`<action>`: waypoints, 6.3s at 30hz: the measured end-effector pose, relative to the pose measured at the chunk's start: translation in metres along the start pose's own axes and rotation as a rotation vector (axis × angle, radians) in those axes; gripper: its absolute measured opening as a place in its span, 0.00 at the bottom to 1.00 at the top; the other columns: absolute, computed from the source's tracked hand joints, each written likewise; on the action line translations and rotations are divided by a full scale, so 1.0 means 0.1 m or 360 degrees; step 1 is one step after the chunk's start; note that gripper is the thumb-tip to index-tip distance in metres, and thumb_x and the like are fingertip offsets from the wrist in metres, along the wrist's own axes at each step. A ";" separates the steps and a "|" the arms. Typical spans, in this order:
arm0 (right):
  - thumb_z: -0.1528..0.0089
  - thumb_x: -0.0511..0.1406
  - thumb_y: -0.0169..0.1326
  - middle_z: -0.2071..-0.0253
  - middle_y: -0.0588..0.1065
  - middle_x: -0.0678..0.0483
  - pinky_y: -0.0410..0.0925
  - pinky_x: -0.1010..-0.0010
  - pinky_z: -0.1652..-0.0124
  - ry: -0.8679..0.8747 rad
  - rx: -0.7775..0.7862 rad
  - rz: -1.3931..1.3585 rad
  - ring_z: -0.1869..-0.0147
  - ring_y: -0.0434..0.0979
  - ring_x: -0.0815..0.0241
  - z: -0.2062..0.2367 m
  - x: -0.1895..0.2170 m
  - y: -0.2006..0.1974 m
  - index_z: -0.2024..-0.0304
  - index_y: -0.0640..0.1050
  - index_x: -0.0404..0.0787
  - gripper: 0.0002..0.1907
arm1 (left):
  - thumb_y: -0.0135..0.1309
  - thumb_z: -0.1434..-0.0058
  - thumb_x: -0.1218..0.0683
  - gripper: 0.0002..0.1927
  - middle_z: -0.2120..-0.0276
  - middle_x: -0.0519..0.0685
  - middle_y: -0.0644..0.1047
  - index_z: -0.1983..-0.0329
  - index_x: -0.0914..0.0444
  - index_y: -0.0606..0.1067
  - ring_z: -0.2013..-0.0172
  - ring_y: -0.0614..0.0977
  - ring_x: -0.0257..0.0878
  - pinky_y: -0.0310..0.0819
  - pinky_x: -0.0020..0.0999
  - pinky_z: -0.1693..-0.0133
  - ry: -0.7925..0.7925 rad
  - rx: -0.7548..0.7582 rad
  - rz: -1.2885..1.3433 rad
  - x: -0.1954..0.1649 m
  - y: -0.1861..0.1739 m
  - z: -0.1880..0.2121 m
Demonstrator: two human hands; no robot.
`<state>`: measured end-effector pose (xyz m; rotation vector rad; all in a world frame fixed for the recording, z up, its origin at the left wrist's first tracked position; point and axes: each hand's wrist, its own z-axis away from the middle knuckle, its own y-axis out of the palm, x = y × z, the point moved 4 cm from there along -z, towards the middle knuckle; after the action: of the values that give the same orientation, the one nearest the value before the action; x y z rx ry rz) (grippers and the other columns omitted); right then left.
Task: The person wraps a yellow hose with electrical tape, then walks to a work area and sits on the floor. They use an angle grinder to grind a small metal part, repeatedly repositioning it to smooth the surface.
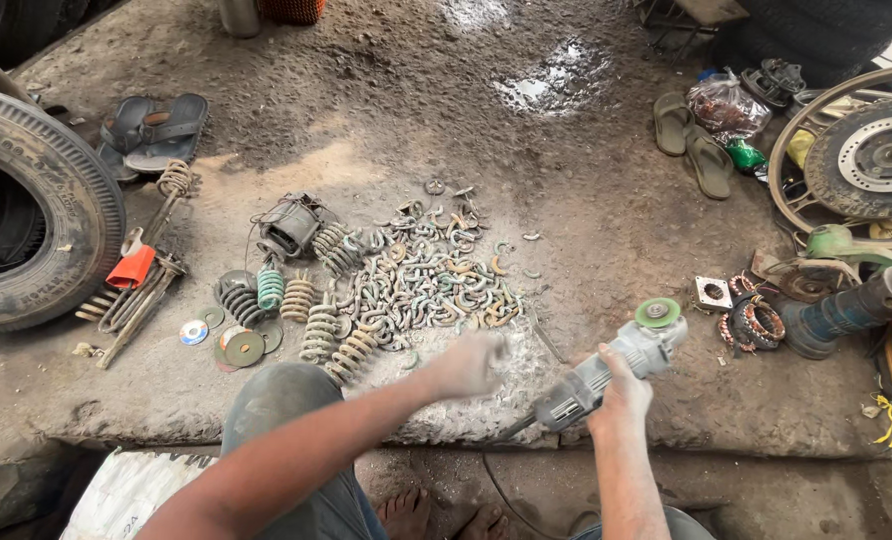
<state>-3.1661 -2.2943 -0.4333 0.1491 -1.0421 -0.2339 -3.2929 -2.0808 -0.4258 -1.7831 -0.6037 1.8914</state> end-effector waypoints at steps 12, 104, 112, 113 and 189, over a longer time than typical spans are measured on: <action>0.47 0.37 0.58 0.60 0.78 0.56 0.76 0.53 0.53 0.0059 0.0490 -0.0286 0.55 0.82 0.53 0.06 -0.42 0.00 0.48 0.75 0.46 0.22 | 0.53 0.39 0.64 0.26 0.55 0.56 0.83 0.37 0.63 0.65 0.59 0.85 0.45 0.82 0.39 0.56 -0.0373 0.0849 0.2034 0.42 1.25 0.23; 0.48 0.34 0.66 0.59 0.81 0.53 0.75 0.72 0.55 -0.0250 0.0609 0.1940 0.56 0.83 0.65 0.05 -1.66 -0.32 0.54 0.77 0.34 0.21 | 0.62 0.39 0.56 0.13 0.56 0.51 0.79 0.51 0.59 0.78 0.52 0.79 0.44 0.74 0.42 0.43 -0.0629 -0.0132 -0.0084 1.76 1.38 -0.20; 0.46 0.36 0.65 0.61 0.83 0.54 0.75 0.74 0.58 -0.0316 0.0731 0.1835 0.60 0.83 0.67 0.14 -1.61 -0.28 0.56 0.81 0.36 0.17 | 0.66 0.45 0.53 0.12 0.58 0.47 0.81 0.57 0.54 0.80 0.53 0.80 0.43 0.75 0.42 0.45 -0.0675 -0.0188 0.0083 1.64 1.24 -0.12; 0.47 0.36 0.65 0.61 0.83 0.54 0.76 0.74 0.58 -0.0309 0.0721 0.1860 0.60 0.83 0.67 0.13 -1.62 -0.29 0.56 0.80 0.36 0.18 | 0.67 0.47 0.51 0.14 0.59 0.46 0.81 0.57 0.54 0.80 0.53 0.80 0.42 0.74 0.41 0.46 -0.0690 -0.0191 0.0119 1.64 1.24 -0.12; 0.49 0.29 0.66 0.64 0.81 0.50 0.78 0.67 0.65 0.0371 0.0712 0.1447 0.66 0.83 0.60 -0.09 -1.70 -0.36 0.55 0.77 0.34 0.21 | 0.67 0.46 0.60 0.29 0.46 0.52 0.70 0.44 0.64 0.67 0.48 0.77 0.46 0.78 0.37 0.44 -0.0645 0.0052 -0.0299 1.69 1.13 -0.10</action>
<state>-3.2453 -2.2846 -0.5885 0.0890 -0.8259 0.8264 -3.2955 -2.0681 -0.6287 -1.2756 -0.8425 2.1254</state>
